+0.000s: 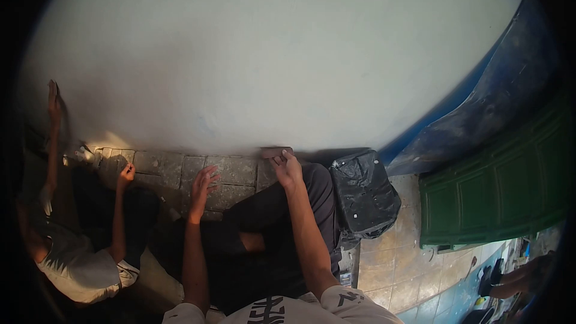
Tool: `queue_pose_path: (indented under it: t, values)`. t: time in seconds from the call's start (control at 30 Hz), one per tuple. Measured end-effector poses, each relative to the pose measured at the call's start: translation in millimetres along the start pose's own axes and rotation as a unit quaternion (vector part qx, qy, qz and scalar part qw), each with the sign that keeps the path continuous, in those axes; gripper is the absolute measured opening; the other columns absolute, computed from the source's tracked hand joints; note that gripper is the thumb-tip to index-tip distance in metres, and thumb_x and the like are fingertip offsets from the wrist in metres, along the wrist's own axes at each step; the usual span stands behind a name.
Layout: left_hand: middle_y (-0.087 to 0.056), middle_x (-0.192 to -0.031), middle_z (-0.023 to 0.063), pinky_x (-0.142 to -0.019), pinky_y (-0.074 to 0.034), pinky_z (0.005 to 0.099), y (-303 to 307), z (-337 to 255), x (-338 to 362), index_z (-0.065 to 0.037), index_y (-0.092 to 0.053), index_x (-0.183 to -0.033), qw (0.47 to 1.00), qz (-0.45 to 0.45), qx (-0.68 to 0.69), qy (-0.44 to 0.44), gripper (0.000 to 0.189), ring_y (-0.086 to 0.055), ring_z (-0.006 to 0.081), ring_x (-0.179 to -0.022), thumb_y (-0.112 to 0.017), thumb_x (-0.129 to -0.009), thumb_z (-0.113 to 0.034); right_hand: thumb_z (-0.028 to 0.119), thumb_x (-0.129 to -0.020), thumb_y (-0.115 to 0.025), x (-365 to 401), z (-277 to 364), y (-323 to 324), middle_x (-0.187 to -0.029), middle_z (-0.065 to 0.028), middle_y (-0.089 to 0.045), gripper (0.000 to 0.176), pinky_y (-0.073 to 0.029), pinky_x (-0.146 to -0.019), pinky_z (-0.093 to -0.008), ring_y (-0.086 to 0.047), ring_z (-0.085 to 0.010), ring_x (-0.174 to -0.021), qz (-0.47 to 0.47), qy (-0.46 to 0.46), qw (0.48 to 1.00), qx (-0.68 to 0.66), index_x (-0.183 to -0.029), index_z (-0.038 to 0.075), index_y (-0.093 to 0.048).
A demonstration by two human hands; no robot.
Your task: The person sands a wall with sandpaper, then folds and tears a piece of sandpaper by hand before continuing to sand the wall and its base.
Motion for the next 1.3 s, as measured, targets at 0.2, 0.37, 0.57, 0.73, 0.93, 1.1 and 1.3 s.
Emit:
queue_pose_path:
  t: [0.2,0.37,0.57,0.73,0.93,1.1,1.3]
  values:
    - [-0.059,-0.135,0.0085,-0.089,-0.051,0.0332,-5.4,9.2,-2.8,-0.007,-0.052,-0.136,0.999,0.022,-0.034,-0.006,0.044,-0.06,0.0214,-0.118,-0.049,-0.103,-0.037,0.009,-0.103,-0.044,14.3,3.6,-16.0,-0.113,-0.0118,-0.055,0.018,-0.042,-0.112,-0.0474,-0.059,-0.0262,-0.106,0.045,0.018,0.999,0.003,-0.117,-0.002,-0.047]
    - [-0.061,-0.133,0.0082,-0.091,-0.05,0.0338,-42.6,-5.1,-9.9,-0.006,-0.055,-0.133,0.994,0.095,-0.049,0.013,0.045,-0.061,0.0196,-0.117,-0.051,-0.102,-0.039,0.009,-0.102,-0.046,25.0,6.3,-26.3,-0.114,-0.0122,-0.055,0.021,-0.044,-0.11,-0.0456,-0.058,-0.0262,-0.108,0.084,0.011,0.996,0.0,-0.118,-0.004,-0.047]
    - [-0.065,-0.119,0.0154,-0.093,-0.052,0.0378,-151.0,-47.5,-48.9,0.006,-0.055,-0.129,0.981,0.024,0.157,0.115,0.051,-0.064,0.0246,-0.111,-0.052,-0.102,-0.037,0.018,-0.102,-0.052,24.4,2.8,-17.8,-0.116,-0.0118,-0.056,0.026,-0.046,-0.105,-0.041,-0.059,-0.023,-0.108,0.097,0.021,0.992,0.083,-0.118,-0.003,-0.051]
    - [-0.068,-0.108,0.0128,-0.084,-0.055,0.0323,-164.8,-47.5,-71.7,0.007,-0.062,-0.117,0.994,-0.043,0.085,0.053,0.039,-0.067,0.0199,-0.096,-0.056,-0.101,-0.028,0.028,-0.101,-0.056,40.6,28.0,-26.2,-0.121,-0.0116,-0.06,0.035,-0.047,-0.097,-0.0359,-0.058,-0.0202,-0.113,0.102,0.003,0.977,0.187,-0.122,-0.001,-0.055]
    - [-0.071,-0.099,0.0096,-0.086,-0.055,0.0301,-127.0,-125.9,-48.2,0.006,-0.066,-0.112,0.985,-0.119,-0.083,-0.097,0.027,-0.068,0.0157,-0.09,-0.054,-0.102,-0.016,0.037,-0.102,-0.052,37.4,36.4,-18.5,-0.129,-0.0113,-0.061,0.048,-0.047,-0.091,-0.0297,-0.06,-0.0185,-0.111,0.17,-0.009,0.981,0.092,-0.136,0.002,-0.051]
    - [-0.057,-0.134,0.0207,-0.096,-0.054,0.0346,-122.6,-163.5,-35.8,0.0,-0.058,-0.132,0.872,-0.223,-0.273,-0.338,0.037,-0.058,0.0274,-0.123,-0.051,-0.097,0.006,0.029,-0.101,-0.054,28.3,31.4,-8.9,-0.119,-0.003,-0.065,0.038,-0.047,-0.085,-0.0289,-0.061,-0.0129,-0.1,0.103,-0.009,0.989,0.109,-0.129,0.005,-0.057]
    - [-0.054,-0.137,0.0221,-0.094,-0.057,0.0393,-143.8,-138.5,-46.9,0.0,-0.057,-0.133,0.835,-0.273,-0.29,-0.38,0.039,-0.053,0.0343,-0.126,-0.052,-0.096,0.006,0.025,-0.1,-0.054,30.6,28.0,-10.9,-0.112,-0.0023,-0.067,0.034,-0.046,-0.083,-0.028,-0.061,-0.0117,-0.095,0.093,-0.001,0.982,0.164,-0.126,0.005,-0.059]
Point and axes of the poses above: each hand's wrist, its own x-axis away from the middle knuckle, its own y-axis out of the back of the hand, z = x × y, the point moved 3 cm from there along -x, towards the middle knuckle
